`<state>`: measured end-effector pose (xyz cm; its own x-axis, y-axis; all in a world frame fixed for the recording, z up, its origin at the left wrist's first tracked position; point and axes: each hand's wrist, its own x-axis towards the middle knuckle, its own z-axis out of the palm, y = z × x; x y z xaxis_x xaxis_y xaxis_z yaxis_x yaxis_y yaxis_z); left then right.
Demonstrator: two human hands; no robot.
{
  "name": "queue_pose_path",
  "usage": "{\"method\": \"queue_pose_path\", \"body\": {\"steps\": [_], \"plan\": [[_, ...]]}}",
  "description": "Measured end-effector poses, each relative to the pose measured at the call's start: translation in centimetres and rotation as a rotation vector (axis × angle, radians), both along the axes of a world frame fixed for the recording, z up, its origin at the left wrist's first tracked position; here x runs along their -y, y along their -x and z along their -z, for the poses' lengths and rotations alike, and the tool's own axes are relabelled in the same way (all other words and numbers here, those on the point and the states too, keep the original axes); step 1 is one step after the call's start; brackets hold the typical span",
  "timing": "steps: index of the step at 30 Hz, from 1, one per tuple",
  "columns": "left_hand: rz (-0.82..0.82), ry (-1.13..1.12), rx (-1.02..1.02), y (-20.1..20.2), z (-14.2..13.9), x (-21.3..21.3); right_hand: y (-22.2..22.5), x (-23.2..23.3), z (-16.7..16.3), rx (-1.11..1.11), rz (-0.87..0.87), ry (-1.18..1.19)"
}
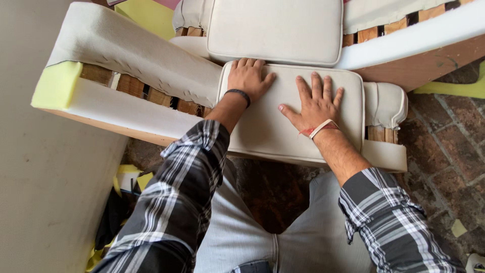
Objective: The person works on a fabric-covered foam cushion at a workbench, using a pneumatic nail gun to staple the fabric-covered edge to a wooden backing board, then trims excess fabric with scissors. They then place the finished cushion onto a sofa frame, align it, and staple it in place with the nail gun.
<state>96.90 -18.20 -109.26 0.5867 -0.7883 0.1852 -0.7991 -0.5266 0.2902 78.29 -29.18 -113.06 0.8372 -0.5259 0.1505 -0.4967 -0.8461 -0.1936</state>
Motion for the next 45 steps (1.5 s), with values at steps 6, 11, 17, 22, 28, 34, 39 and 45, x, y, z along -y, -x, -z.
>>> {"method": "queue_pose_path", "body": {"steps": [6,11,17,22,28,34,39,45], "plan": [[-0.059,-0.139,-0.163,-2.3,-1.4,2.9,-2.0,2.4,-0.2,0.016,-0.004,0.017],[-0.092,-0.189,-0.201,-3.3,-1.1,4.0,-6.7,4.9,-0.3,0.076,-0.036,0.058],[-0.063,-0.322,-0.204,-4.6,-0.1,5.2,-10.6,6.2,-1.4,-0.264,0.097,-0.064],[-0.071,-0.313,-0.212,-4.6,0.2,5.0,-10.4,6.0,-1.6,-0.296,0.111,-0.087],[-0.075,-0.290,-0.230,-4.0,-0.2,4.3,-10.1,5.5,-1.6,-0.307,0.116,-0.066],[-0.094,-0.328,-0.244,-3.6,-0.7,4.4,-10.0,5.3,-1.9,-0.344,0.131,-0.074],[-0.090,-0.326,-0.236,-3.4,-0.9,4.3,-9.9,5.2,-2.2,-0.334,0.131,-0.071],[-0.088,-0.300,-0.214,-3.2,-1.2,4.1,-9.8,5.1,-2.1,-0.326,0.129,-0.056]]}}
